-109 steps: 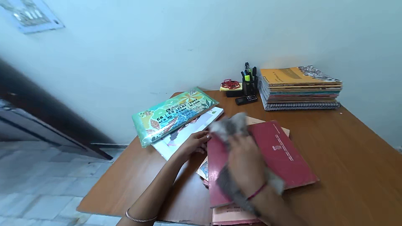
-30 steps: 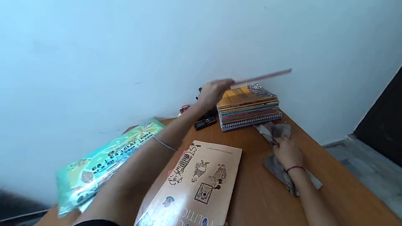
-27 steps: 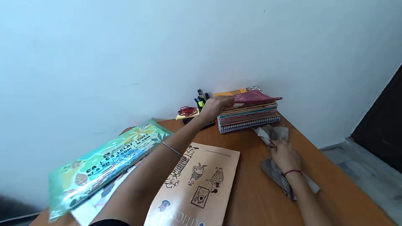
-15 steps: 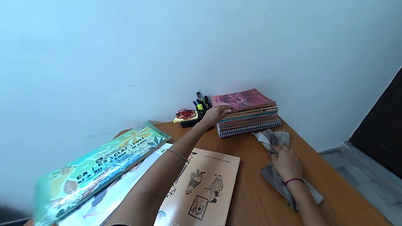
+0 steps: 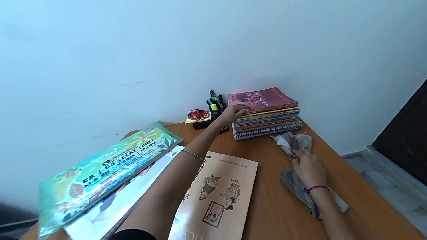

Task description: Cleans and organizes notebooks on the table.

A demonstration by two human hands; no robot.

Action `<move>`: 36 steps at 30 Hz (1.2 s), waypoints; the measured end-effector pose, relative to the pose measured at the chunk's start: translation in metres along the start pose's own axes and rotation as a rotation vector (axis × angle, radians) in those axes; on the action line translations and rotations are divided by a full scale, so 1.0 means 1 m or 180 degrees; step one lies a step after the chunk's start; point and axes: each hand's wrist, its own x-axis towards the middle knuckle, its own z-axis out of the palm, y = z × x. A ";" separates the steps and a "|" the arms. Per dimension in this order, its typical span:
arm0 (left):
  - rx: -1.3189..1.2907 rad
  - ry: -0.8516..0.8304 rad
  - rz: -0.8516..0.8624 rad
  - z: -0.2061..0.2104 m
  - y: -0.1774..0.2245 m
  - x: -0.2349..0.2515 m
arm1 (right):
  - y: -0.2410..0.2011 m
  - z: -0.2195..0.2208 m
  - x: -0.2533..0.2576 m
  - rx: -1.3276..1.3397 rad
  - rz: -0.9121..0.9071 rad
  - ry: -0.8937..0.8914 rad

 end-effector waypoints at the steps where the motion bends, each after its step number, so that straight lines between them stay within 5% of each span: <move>1: -0.0017 -0.0037 -0.0035 -0.001 0.002 -0.001 | 0.000 0.001 -0.001 0.0004 -0.0013 0.0018; 7: 0.0396 -0.0214 -0.0366 -0.003 0.002 0.003 | 0.003 0.008 0.000 0.0024 -0.0140 0.0237; 12: 0.0743 0.0384 -0.0583 0.008 0.023 -0.036 | 0.011 0.015 0.002 0.0094 -0.0328 0.0430; 15: 0.0560 0.0690 -0.0278 0.013 0.038 -0.103 | 0.012 0.015 0.002 0.0158 -0.0482 0.0454; 20: 0.0607 -0.0189 0.0491 0.040 0.103 -0.268 | 0.017 0.015 0.006 0.0036 -0.0625 0.0375; 24: 0.0624 0.0221 0.0725 0.080 0.147 -0.354 | 0.020 0.015 0.006 -0.0045 -0.0668 0.0274; 36: 0.0623 0.1444 0.0239 0.102 0.131 -0.376 | 0.022 0.024 0.009 -0.0218 -0.0805 0.0541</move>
